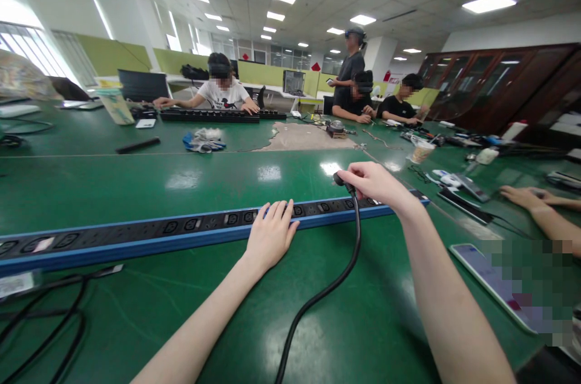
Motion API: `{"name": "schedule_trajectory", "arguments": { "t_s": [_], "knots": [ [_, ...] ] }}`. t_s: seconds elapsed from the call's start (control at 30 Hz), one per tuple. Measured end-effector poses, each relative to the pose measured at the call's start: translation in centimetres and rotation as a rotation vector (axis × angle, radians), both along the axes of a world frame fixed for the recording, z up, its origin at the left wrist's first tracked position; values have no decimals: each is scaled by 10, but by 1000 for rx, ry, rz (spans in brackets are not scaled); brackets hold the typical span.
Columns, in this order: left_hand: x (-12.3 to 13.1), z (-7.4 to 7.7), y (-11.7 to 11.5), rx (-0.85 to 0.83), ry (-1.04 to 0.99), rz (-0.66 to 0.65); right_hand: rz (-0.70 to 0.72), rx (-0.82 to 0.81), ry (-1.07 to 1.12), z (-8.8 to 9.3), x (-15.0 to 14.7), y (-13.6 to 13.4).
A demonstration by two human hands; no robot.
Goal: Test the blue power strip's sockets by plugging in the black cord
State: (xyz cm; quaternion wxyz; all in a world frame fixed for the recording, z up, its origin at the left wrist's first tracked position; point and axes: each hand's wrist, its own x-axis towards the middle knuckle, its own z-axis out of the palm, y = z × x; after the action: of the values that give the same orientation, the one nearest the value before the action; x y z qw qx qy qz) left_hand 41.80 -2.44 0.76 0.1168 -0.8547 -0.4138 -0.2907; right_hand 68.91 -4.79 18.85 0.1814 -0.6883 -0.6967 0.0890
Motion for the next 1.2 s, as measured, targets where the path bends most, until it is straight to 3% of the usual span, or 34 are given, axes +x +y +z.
{"name": "schedule_trajectory", "arguments": {
  "t_s": [0.17, 0.27, 0.5, 0.63, 0.73, 0.83, 0.9, 0.97, 1.1, 1.2],
  "knots": [
    [0, 0, 0, -10, -3, -7, -2, -168, -1, -12, 52, -1],
    [1, 0, -1, -1, 9, 0, -1, -258, 5, -25, 64, 8],
    [0, 1, 2, -17, -12, -10, -32, -220, 196, -34, 43, 17],
    [11, 14, -18, -123, -141, -70, -26, -151, 223, -39, 29, 21],
    [30, 32, -56, -413, -288, -236, 30, -114, 282, -42, 25, 24],
    [49, 50, -94, -971, -344, -447, 103, -92, 347, -43, 25, 25],
    [55, 60, -107, -1280, -392, -586, 113, -78, 404, -44, 29, 27],
    [55, 67, -107, -1404, -466, -662, 97, -73, 465, -46, 34, 29],
    [41, 78, -80, -1187, -697, -546, 79, -115, 600, -51, 49, 31],
    [24, 81, -51, -996, -876, -407, 164, -229, 630, -50, 56, 28]
  ]
}}
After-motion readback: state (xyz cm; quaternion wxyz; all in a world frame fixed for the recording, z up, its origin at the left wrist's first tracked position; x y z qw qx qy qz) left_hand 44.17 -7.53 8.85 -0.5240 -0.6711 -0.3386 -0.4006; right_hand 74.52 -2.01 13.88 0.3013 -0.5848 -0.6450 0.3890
